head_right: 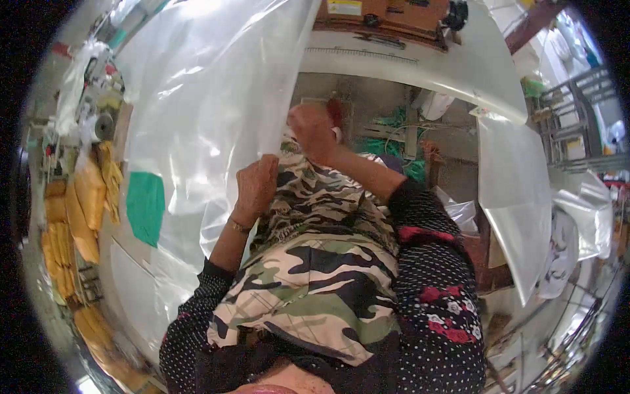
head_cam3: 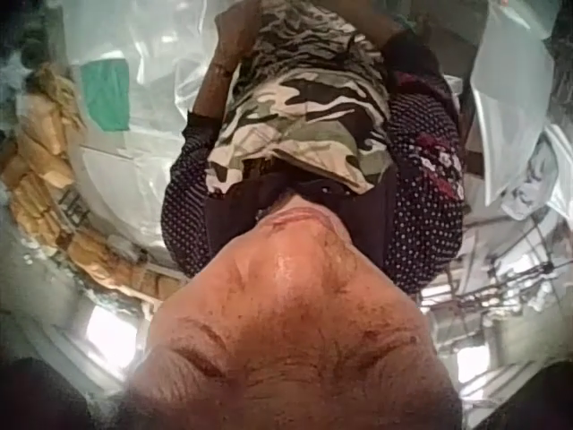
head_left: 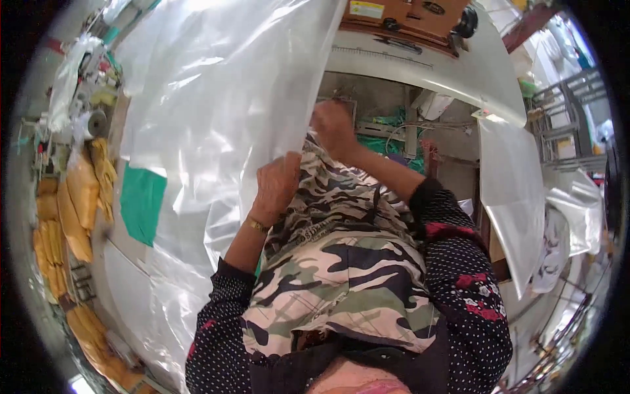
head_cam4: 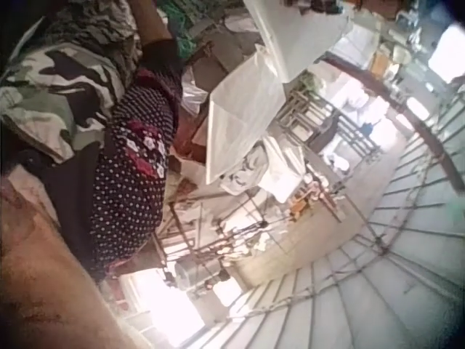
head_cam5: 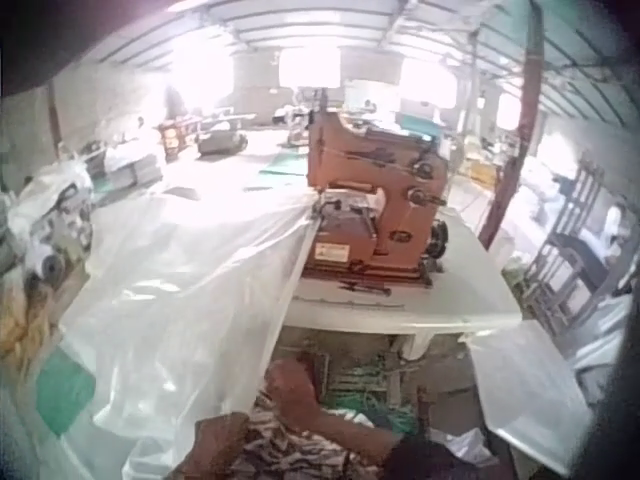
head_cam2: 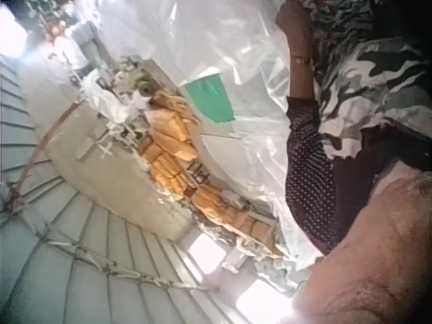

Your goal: The person joins the edges of large white plastic sheets using a sewing machine.

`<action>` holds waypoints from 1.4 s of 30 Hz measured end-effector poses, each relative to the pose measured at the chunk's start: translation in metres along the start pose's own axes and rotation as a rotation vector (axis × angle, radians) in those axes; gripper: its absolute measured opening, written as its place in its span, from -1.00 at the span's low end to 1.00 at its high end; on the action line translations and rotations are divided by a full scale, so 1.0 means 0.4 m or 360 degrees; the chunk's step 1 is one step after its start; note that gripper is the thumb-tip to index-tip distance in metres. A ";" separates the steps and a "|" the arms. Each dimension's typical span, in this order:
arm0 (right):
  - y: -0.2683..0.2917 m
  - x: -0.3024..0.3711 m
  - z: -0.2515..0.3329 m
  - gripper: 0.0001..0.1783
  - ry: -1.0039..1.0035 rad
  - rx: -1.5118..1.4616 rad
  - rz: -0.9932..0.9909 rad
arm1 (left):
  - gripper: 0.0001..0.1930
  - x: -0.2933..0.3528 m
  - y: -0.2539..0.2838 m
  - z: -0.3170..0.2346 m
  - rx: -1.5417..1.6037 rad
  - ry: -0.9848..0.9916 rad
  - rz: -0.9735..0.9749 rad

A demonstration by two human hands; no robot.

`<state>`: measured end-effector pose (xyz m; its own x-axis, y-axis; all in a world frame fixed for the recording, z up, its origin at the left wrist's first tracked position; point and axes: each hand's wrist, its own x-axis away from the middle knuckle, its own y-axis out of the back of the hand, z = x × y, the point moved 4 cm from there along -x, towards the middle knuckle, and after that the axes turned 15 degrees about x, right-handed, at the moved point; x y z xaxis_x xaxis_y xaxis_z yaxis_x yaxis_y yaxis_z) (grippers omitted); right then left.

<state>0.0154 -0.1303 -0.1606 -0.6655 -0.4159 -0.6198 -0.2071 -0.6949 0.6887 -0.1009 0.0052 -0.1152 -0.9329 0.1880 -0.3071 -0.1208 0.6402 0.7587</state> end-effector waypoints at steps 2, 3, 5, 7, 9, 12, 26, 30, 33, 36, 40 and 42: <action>0.136 -0.044 0.016 -0.73 0.0028 0.0058 -0.0041 | -0.98 0.009 -0.014 0.007 0.0140 0.0074 -0.0158; 0.183 -0.066 0.046 -0.74 0.0346 0.0180 -0.0055 | -0.95 0.016 -0.018 0.014 0.0390 0.0217 -0.0238; 0.217 -0.079 0.065 -0.75 0.0670 0.0285 -0.0057 | -0.86 0.019 -0.035 0.034 0.0849 0.0534 -0.0307; 0.196 -0.073 0.084 -0.68 0.1173 0.0433 0.0206 | -0.85 0.023 -0.054 0.054 0.1112 0.0643 -0.0347; 0.188 -0.074 0.088 -0.68 0.1253 0.0440 0.0260 | -0.82 0.029 -0.060 0.067 0.1374 0.0735 -0.0393; 0.183 -0.078 0.106 -0.70 0.1370 0.0481 0.0363 | -0.79 0.038 -0.055 0.075 0.1534 0.0926 -0.0310; 0.177 -0.066 0.177 -0.84 0.1301 0.0400 0.0440 | -0.71 0.053 -0.003 -0.060 0.0092 0.0202 -0.0472; 0.179 -0.070 0.183 -0.84 0.1244 0.0439 0.0504 | -0.64 0.046 0.007 -0.069 -0.0007 0.0202 -0.0525; 0.186 -0.087 0.192 -0.83 0.1183 0.0413 0.0466 | -0.60 0.047 0.028 -0.084 -0.0148 -0.0050 -0.0697; 0.194 -0.129 0.175 -0.80 0.1082 0.0279 0.0541 | -0.55 0.053 0.033 -0.067 0.0317 0.0203 -0.0613; 0.223 -0.210 0.155 -0.86 0.1053 0.0127 0.0511 | -0.53 0.050 0.094 -0.087 0.0511 0.0025 -0.0629; 0.241 -0.237 0.146 -0.88 0.0983 0.0071 0.0507 | -0.50 0.044 0.110 -0.093 0.0363 0.0079 -0.0551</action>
<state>0.0166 -0.1234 -0.0134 -0.1715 -0.8624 -0.4762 -0.1075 -0.4641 0.8792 -0.1350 0.0089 -0.0659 -0.8664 -0.1000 -0.4892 -0.3571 0.8089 0.4671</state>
